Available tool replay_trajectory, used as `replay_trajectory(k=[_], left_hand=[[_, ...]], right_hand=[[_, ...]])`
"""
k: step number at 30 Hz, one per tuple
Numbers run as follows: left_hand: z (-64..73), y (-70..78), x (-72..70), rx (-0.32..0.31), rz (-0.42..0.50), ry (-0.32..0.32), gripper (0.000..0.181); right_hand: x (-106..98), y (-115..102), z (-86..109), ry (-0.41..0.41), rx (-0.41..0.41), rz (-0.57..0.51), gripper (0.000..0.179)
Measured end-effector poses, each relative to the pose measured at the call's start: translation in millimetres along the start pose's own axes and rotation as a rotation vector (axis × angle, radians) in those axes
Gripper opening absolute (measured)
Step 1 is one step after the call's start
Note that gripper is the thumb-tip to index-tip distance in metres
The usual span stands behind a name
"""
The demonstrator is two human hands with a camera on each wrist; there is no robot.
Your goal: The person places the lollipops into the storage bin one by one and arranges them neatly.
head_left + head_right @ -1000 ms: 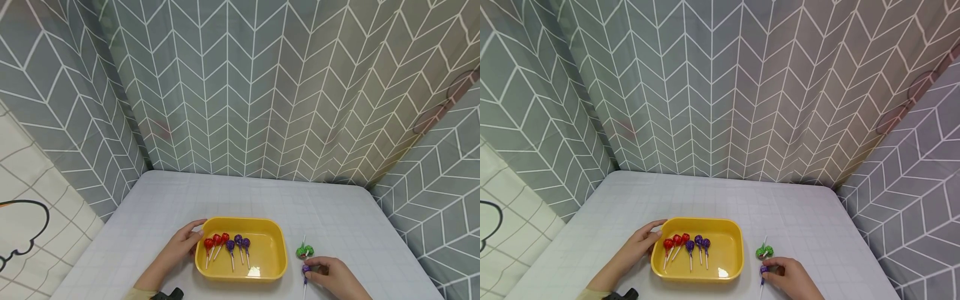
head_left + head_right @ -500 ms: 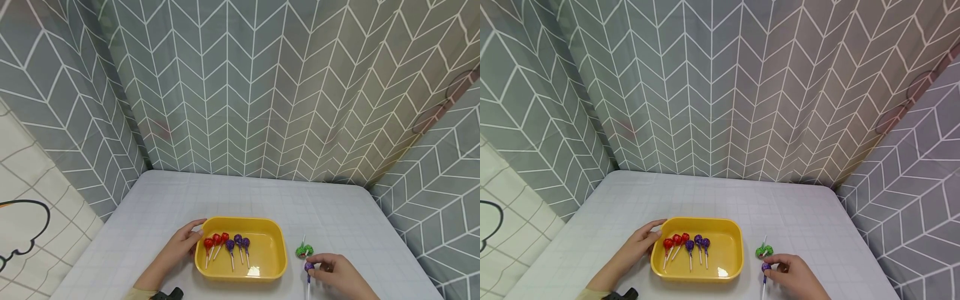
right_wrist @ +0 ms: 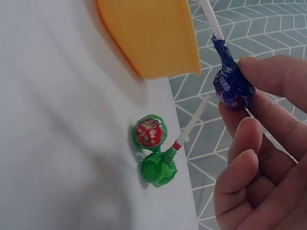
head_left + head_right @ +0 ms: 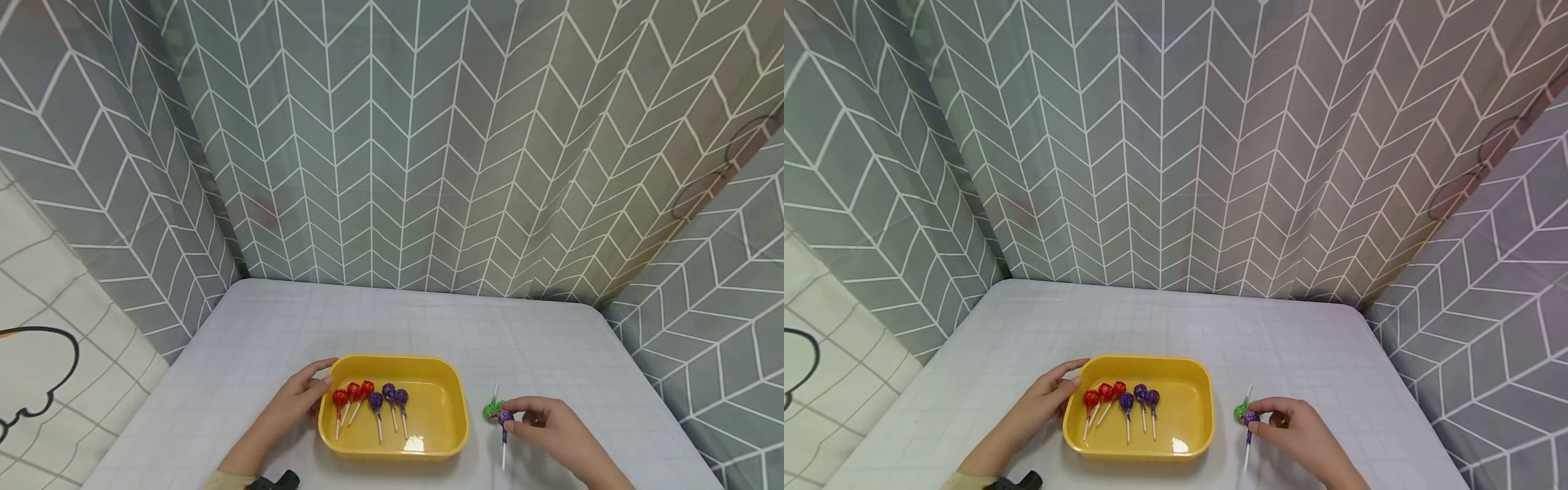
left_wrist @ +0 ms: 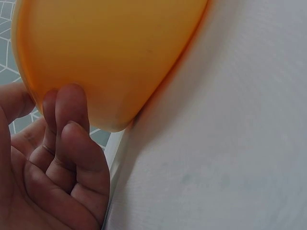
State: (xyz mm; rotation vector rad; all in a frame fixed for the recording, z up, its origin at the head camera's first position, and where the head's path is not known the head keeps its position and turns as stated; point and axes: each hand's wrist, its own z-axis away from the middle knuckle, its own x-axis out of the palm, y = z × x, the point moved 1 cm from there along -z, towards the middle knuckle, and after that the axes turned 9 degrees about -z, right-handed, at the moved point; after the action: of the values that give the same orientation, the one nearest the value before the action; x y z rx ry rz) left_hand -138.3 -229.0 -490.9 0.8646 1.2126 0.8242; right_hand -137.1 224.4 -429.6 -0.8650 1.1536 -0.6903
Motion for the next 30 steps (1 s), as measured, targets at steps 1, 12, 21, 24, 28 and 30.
replay_trajectory(k=[1,12,21,24,28,30], left_hand=[[0.0,0.0,0.0,0.0,0.003,-0.002,0.05],[0.6,-0.4,1.3,-0.009,0.021,0.013,0.049],[-1.1,-2.0,2.3,0.002,0.011,0.01,0.05],[-0.5,-2.5,1.5,0.005,0.022,0.004,0.05],[0.7,-1.0,0.3,0.011,0.03,0.001,0.051],[0.9,-0.5,0.0,0.009,0.029,0.001,0.051]], right_hand=[[-1,-2,-0.6,0.004,-0.005,0.001,0.037],[-2,-19,-12.6,-0.01,-0.119,0.007,0.034],[1,-34,-22.3,-0.042,-0.15,0.017,0.035],[2,-38,-24.6,-0.051,-0.158,0.02,0.034],[3,-44,-28.4,-0.062,-0.181,0.037,0.035],[4,-46,-30.7,-0.067,-0.195,0.048,0.034]])
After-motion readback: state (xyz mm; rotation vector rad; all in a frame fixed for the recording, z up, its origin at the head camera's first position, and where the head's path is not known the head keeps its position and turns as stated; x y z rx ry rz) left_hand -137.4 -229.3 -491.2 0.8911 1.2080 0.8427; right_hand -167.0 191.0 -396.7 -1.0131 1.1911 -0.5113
